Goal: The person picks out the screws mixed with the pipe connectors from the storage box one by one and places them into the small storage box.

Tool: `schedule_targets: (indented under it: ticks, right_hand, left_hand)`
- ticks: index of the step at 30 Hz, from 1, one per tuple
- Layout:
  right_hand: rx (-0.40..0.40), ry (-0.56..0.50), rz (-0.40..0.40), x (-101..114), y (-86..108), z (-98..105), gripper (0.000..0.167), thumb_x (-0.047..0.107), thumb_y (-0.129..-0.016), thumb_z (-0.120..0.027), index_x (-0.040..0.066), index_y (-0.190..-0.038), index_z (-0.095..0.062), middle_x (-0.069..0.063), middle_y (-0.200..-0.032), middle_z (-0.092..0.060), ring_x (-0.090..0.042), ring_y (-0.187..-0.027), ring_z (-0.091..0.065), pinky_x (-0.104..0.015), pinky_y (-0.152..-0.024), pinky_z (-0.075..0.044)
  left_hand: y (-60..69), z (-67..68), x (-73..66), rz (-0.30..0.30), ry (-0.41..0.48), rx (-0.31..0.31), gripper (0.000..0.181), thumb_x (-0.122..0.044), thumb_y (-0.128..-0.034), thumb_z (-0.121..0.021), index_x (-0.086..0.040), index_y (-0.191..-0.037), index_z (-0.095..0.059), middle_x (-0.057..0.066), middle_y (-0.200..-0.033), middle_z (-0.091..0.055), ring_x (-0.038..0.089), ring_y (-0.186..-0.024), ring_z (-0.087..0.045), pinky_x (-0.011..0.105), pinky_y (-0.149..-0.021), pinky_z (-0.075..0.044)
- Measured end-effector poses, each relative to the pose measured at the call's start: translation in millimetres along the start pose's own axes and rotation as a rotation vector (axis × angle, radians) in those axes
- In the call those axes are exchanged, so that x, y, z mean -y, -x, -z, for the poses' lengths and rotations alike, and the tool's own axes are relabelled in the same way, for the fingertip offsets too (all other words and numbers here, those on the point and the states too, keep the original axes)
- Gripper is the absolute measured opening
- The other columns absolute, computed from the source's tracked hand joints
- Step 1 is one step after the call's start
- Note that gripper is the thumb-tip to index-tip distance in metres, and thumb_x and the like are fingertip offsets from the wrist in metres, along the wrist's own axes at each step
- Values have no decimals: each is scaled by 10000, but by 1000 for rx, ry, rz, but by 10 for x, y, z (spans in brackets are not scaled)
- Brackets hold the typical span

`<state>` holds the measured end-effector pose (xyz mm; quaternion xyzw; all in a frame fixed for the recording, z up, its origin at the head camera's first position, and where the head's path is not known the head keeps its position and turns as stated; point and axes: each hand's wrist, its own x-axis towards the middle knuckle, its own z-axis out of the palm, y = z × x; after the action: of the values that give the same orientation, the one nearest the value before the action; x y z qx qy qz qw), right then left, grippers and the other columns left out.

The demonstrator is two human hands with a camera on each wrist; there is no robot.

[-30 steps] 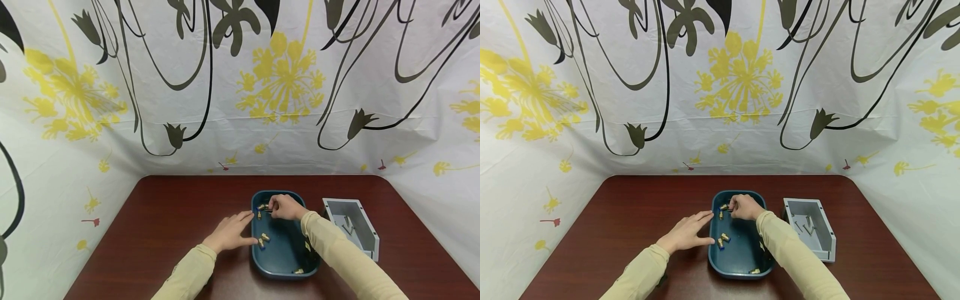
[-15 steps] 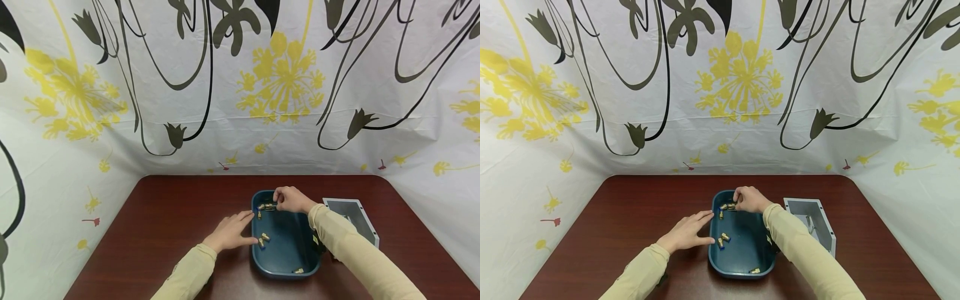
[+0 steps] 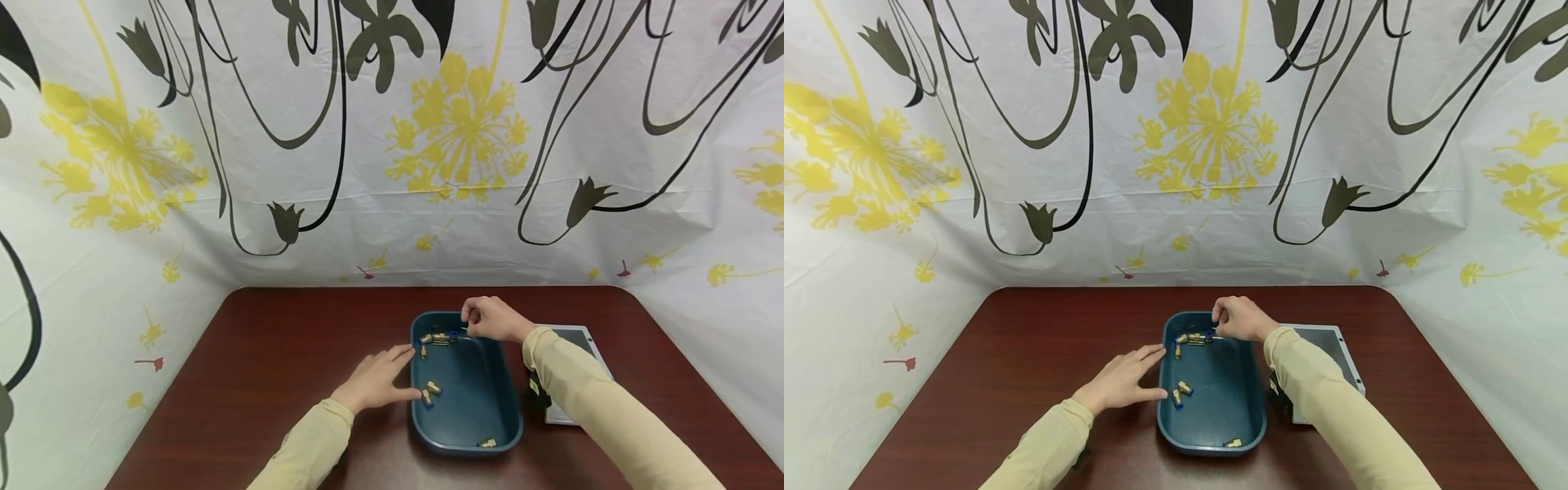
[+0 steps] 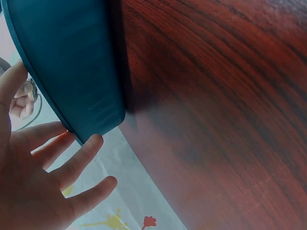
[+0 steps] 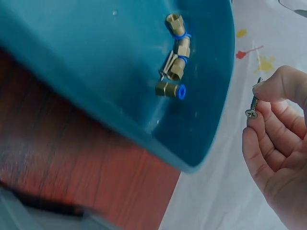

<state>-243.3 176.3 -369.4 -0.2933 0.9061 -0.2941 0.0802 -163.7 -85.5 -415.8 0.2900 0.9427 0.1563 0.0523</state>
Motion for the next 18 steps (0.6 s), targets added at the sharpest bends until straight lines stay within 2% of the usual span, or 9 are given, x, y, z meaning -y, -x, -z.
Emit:
schedule_targets:
  ticks: [11,18]
  right_hand:
    - [-37,34,-23,-117,175,187,115,-7,-747,-607,24,-845,-555,9,-667,-524,-140,-595,-478,-308,-566,-398]
    - [-71,57,-52,-229,290,302,128,10,-726,-621,56,-820,-548,21,-651,-523,-132,-574,-473,-294,-538,-387]
  left_hand:
    - [-4,-15,8,2,2,5,754,-557,-782,-542,-125,-1367,-344,13,-1372,-324,214,-1178,-382,439,-913,-315]
    - [-1,-10,1,5,-6,11,756,-564,-785,-533,-128,-1371,-336,10,-1375,-318,214,-1179,-382,437,-912,-315]
